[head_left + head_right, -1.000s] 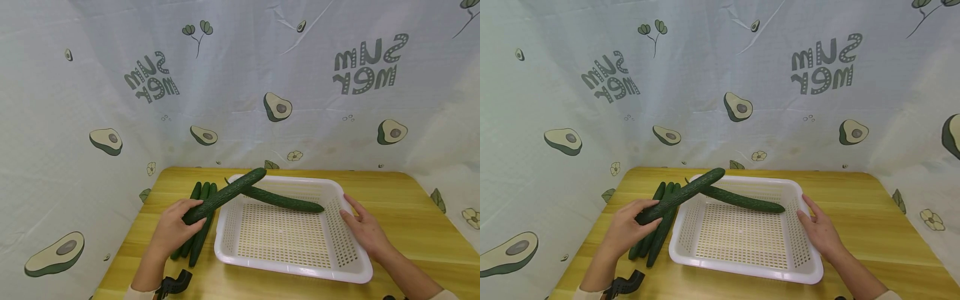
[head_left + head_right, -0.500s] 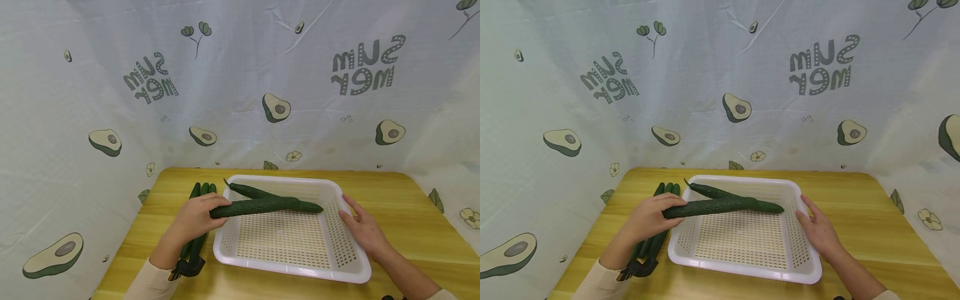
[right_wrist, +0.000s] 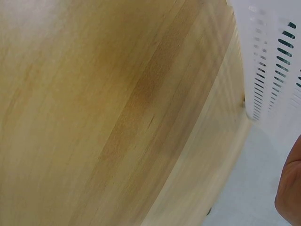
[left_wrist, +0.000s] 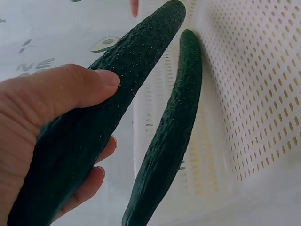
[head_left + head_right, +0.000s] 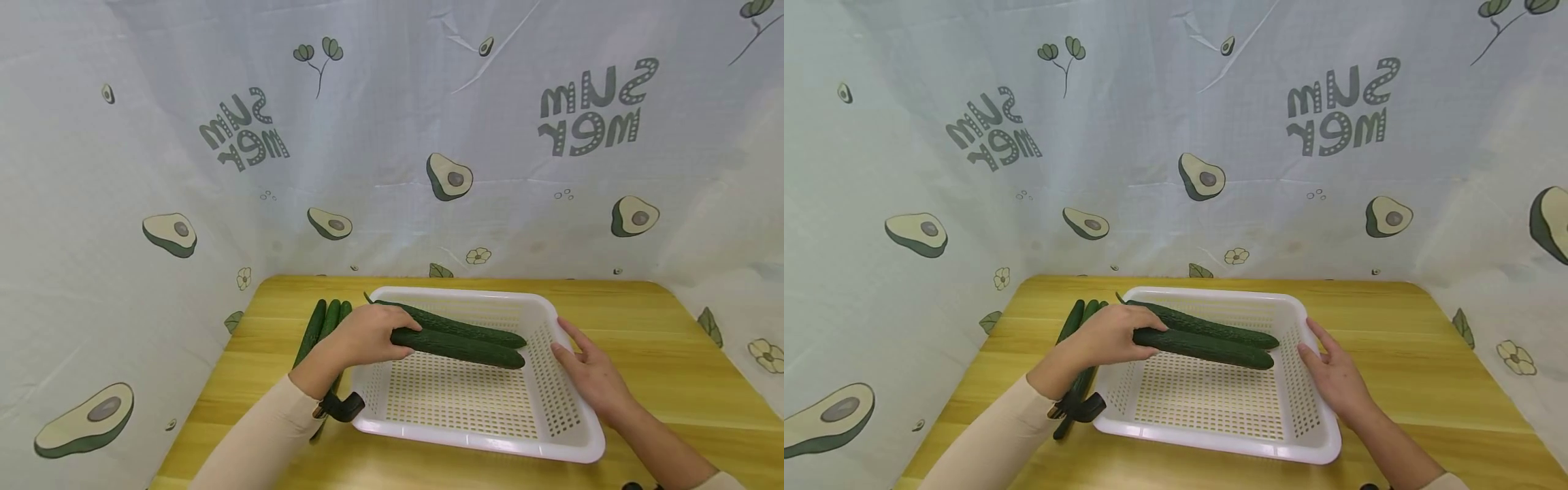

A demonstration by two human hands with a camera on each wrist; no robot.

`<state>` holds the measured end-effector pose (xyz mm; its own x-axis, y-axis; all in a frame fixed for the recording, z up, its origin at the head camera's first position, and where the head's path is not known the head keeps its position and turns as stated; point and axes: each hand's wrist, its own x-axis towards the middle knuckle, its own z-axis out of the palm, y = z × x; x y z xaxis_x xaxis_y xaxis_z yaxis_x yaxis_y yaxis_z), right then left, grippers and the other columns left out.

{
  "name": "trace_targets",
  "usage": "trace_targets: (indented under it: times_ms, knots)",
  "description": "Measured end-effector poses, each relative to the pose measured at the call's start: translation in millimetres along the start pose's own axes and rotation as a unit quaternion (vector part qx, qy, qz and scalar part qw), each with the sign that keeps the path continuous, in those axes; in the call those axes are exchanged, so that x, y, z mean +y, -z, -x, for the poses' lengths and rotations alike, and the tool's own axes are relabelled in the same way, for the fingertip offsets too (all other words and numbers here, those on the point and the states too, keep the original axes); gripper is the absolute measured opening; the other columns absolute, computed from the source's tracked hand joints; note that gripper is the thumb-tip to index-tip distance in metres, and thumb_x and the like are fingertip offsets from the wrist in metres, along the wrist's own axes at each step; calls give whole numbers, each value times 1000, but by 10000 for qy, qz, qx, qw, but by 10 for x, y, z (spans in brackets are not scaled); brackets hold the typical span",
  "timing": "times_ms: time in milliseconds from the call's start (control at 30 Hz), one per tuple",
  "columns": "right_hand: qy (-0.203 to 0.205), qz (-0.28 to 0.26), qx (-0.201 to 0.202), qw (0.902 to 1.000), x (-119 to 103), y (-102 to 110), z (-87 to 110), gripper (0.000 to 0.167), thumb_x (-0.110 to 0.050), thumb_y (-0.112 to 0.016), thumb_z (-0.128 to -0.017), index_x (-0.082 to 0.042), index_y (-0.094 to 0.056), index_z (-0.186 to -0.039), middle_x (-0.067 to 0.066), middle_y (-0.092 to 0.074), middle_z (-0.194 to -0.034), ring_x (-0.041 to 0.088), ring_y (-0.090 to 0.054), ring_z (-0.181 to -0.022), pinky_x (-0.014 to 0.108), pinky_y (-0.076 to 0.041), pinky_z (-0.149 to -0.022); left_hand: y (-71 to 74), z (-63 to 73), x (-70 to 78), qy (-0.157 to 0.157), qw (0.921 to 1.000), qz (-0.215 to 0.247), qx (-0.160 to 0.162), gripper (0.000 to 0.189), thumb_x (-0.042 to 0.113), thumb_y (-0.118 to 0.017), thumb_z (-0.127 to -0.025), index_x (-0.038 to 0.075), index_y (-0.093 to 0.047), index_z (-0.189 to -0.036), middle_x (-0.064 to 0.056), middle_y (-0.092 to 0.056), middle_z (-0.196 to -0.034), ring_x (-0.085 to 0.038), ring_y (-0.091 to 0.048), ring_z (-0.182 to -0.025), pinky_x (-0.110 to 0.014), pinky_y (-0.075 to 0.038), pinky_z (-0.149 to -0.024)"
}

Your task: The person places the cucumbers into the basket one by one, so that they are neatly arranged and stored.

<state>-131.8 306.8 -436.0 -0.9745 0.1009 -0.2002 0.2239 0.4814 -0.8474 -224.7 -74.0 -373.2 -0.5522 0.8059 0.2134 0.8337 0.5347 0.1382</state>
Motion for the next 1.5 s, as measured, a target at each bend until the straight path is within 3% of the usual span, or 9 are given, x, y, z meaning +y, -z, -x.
trace_targets:
  times_ms: [233, 433, 633, 767, 967, 1167, 1267, 1400, 1500]
  knots:
    - [-46, -60, 20, 10000, -21, -15, 10, 74, -44, -45, -109, -23, -3, -166, 46, -51, -131, 28, -77, -79, 43, -63, -62, -132, -223, 20, 496, 9968, 107, -615, 35, 35, -77, -92, 24, -73, -126, 4, -71, -131, -16, -66, -123, -33, -56, -100]
    - [-33, -94, 22, 9999, -21, -26, 18, 74, -43, -45, -109, -23, -2, -166, 46, -51, -131, 29, -77, -79, 44, -63, -62, -276, -321, 13, 808, 9932, 208, -808, 37, 38, -76, -93, 26, -72, -128, 5, -69, -135, -16, -64, -127, -34, -55, -102]
    - [-40, 5, 60, 10000, -30, -8, 23, 74, -45, -44, -109, -24, -2, -166, 46, -51, -133, 28, -76, -79, 43, -63, -62, -327, -341, -11, 1199, 9882, 256, -919, 39, 42, -76, -93, 30, -71, -129, 7, -67, -137, -17, -61, -129, -37, -55, -101]
    - [-42, -6, 72, 10000, -34, -4, 24, 74, -45, -44, -109, -24, -2, -166, 45, -51, -132, 28, -77, -79, 43, -63, -62, -351, -355, -28, 1227, 9884, 48, -893, 39, 44, -75, -93, 31, -71, -129, 8, -69, -135, -18, -60, -130, -37, -55, -100]
    - [-34, -48, 62, 10000, -33, -5, 24, 74, -45, -44, -109, -24, -2, -166, 45, -52, -131, 28, -77, -79, 43, -63, -62, -389, -373, -34, 1197, 9893, 22, -834, 38, 38, -78, -91, 28, -72, -128, 10, -73, -127, -15, -57, -105, -30, -54, -85]
    - [-20, -88, 65, 9999, -32, -4, 15, 74, -45, -45, -109, -24, -3, -166, 45, -51, -132, 28, -77, -79, 43, -63, -62, -417, -403, -12, 1298, 9873, -307, -864, 37, 38, -80, -89, 26, -74, -123, 8, -72, -127, -18, -58, -114, -34, -51, -100]
    - [1, -135, 67, 9999, -28, -9, 15, 74, -44, -45, -109, -24, -4, -166, 44, -53, -129, 28, -77, -78, 44, -63, -62, -421, -413, 0, 1330, 9864, -412, -870, 38, 37, -81, -88, 25, -74, -123, 6, -71, -127, -19, -59, -117, -33, -51, -102]
    - [3, -162, 48, 9999, -22, -11, 23, 74, -44, -46, -109, -23, -4, -166, 43, -55, -127, 29, -77, -77, 44, -63, -62, -427, -417, 2, 1346, 9864, -357, -875, 38, 37, -81, -89, 25, -73, -124, 6, -71, -128, -18, -60, -118, -33, -51, -103]
    - [1, -173, 37, 9998, -21, -9, 28, 74, -44, -45, -109, -23, -3, -166, 44, -55, -128, 29, -77, -78, 44, -63, -62, -420, -414, 0, 1373, 9865, -169, -875, 39, 36, -80, -90, 24, -72, -126, 6, -70, -129, -18, -60, -123, -35, -46, -112]
